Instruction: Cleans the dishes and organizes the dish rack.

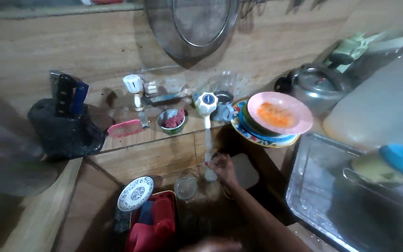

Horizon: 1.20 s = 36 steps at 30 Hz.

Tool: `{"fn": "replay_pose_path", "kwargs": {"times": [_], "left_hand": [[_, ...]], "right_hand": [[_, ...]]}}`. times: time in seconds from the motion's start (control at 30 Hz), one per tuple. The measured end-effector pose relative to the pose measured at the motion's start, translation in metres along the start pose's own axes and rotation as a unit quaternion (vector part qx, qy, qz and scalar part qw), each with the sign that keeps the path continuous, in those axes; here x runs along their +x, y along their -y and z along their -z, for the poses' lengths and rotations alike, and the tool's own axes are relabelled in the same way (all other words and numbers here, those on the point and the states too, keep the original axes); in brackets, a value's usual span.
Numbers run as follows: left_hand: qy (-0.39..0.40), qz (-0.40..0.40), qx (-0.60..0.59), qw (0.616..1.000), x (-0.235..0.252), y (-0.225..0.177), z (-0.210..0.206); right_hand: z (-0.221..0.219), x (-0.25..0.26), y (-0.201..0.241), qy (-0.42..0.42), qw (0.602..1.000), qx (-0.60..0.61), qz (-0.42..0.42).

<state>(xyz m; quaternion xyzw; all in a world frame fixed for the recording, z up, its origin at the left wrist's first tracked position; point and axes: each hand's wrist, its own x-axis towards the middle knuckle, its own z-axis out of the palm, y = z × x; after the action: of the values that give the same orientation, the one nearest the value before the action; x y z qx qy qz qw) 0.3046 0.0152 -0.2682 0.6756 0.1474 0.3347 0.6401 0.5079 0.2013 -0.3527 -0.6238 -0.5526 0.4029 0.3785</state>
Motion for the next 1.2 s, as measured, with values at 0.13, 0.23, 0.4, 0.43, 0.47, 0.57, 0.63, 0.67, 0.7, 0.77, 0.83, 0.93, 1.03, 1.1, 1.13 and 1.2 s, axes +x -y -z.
{"fn": "replay_pose_path", "kwargs": {"times": [0.13,0.23,0.4,0.43,0.47,0.57,0.63,0.67,0.7,0.77,0.83,0.93,1.03,1.1,1.13,1.2], "left_hand": [[-0.230,0.127,0.149,0.953,0.052,0.019,0.035],[-0.277,0.322,0.317,0.848,0.113,0.067,0.058],[-0.424,0.301,0.188,0.833,0.143,0.113,0.084],[-0.427,0.291,0.091,0.851,0.140,0.117,0.088],[-0.432,0.276,-0.031,0.858,0.136,0.121,0.088],[-0.461,0.226,-0.306,0.802,0.138,0.118,0.086],[-0.504,0.211,-0.381,0.746,0.147,0.118,0.085],[-0.533,0.214,-0.389,0.720,0.150,0.123,0.085],[-0.566,0.209,-0.387,0.697,0.154,0.130,0.085],[-0.589,0.193,-0.384,0.685,0.156,0.136,0.082],[-0.567,0.239,-0.369,0.696,0.156,0.138,0.084],[-0.504,0.314,-0.338,0.730,0.149,0.130,0.092],[-0.472,0.324,-0.278,0.771,0.140,0.131,0.100],[-0.463,0.316,-0.200,0.804,0.135,0.135,0.099],[-0.453,0.305,-0.172,0.820,0.133,0.137,0.099],[-0.444,0.273,-0.133,0.843,0.136,0.138,0.096]], "right_hand": [[0.000,0.004,0.008,-0.007,0.999,-0.032,-0.012],[-0.006,0.002,0.036,0.015,0.996,-0.083,-0.041],[-0.001,0.002,0.057,0.050,0.994,-0.068,-0.073],[0.001,0.003,0.053,0.059,0.995,-0.051,-0.068],[0.001,0.006,0.046,0.062,0.996,-0.017,-0.064],[-0.007,0.006,0.026,0.071,0.992,0.091,-0.051],[-0.012,-0.002,0.020,0.095,0.992,0.073,-0.048],[-0.014,-0.008,0.021,0.105,0.993,0.034,-0.043],[-0.016,-0.014,0.024,0.120,0.992,-0.023,-0.031],[-0.019,-0.022,0.027,0.141,0.985,-0.094,-0.009],[-0.017,-0.016,0.022,0.138,0.989,-0.020,-0.053],[-0.008,-0.001,-0.004,0.079,0.976,0.167,-0.118],[0.012,0.004,-0.036,0.193,0.974,-0.062,-0.101],[0.012,-0.013,-0.035,0.429,0.866,-0.250,-0.053],[0.006,-0.028,-0.029,0.520,0.803,-0.289,-0.032],[-0.005,-0.060,-0.013,0.575,0.735,-0.353,-0.074]]}}
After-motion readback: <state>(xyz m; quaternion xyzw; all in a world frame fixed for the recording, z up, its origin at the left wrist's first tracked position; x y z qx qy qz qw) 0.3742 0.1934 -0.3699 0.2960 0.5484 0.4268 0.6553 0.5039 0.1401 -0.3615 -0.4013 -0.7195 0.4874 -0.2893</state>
